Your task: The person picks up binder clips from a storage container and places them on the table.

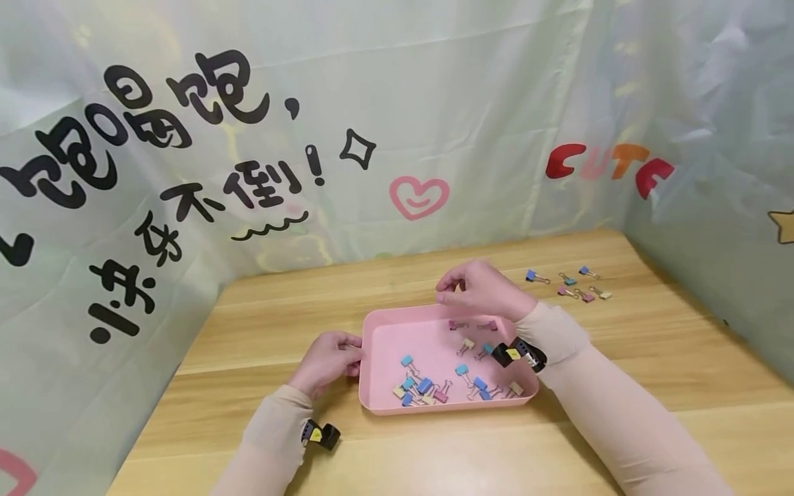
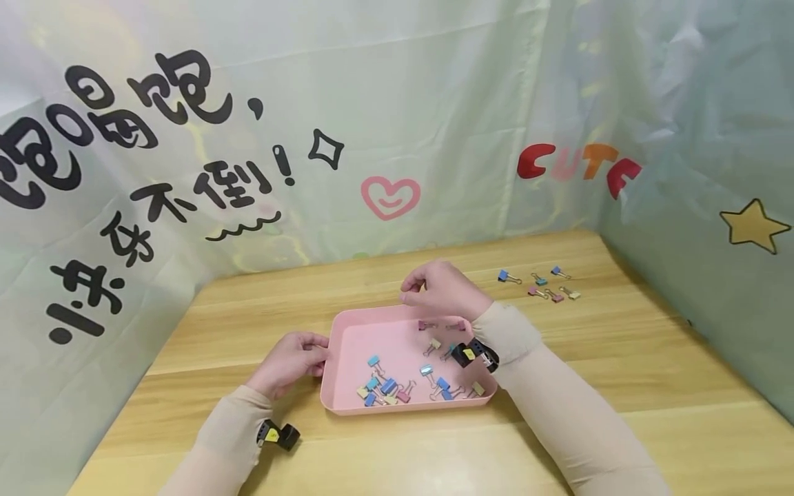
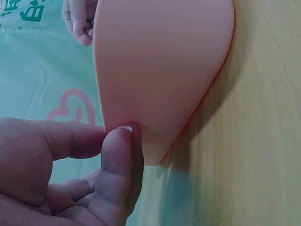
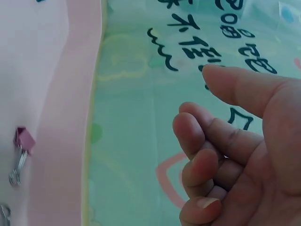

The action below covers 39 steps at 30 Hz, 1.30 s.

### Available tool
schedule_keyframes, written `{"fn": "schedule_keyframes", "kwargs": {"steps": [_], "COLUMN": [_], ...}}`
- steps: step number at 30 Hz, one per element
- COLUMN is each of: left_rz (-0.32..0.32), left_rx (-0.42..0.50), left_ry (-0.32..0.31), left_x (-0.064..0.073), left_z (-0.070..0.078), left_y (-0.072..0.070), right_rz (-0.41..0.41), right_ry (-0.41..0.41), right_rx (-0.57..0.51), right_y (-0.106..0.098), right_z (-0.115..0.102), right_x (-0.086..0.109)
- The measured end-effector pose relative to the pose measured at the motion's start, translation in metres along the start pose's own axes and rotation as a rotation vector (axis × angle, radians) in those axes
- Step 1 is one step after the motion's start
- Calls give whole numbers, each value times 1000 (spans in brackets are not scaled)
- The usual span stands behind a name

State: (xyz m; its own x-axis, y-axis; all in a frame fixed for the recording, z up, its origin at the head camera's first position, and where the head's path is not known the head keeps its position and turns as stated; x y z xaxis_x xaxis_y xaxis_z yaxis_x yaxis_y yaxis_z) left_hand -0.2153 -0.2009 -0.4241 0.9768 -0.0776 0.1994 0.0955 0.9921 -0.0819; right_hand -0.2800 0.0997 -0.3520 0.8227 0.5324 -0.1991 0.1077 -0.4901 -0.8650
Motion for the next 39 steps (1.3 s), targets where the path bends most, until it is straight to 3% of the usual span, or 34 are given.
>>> {"fn": "schedule_keyframes", "kwargs": {"steps": [9,22,29,39], "left_rz": [-16,-47,-42,-22], "left_rx": [6,14,15,21], "left_ry": [-9,-13,-5,-13], "left_x": [-2,-4,-2,1], "left_z": [2,0,0,3], "left_y": [2,3,2,2], "right_rz": [-151,-269,-282,-314], "right_ry": [-9,-72,-143,-156], "right_rx": [-17,172,329,371], "right_y": [25,62,77,94], "right_z": [-14,-19,-31,-53], "right_x": [-2,-6,-8,-13]}}
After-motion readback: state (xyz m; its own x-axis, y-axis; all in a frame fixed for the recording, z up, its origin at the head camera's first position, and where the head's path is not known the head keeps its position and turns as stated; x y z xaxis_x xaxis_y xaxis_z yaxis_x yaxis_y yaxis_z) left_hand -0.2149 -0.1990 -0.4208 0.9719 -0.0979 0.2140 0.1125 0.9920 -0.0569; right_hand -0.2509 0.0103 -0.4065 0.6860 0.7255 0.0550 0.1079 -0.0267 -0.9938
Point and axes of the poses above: each hand's wrist, its own x-axis away from the middle knuckle, its own y-axis out of the palm, z = x × y, the point moved 1 cm from there along -x, towards the middle knuckle, and after that the axes turned 14 degrees about x, right-handed, at the moved point
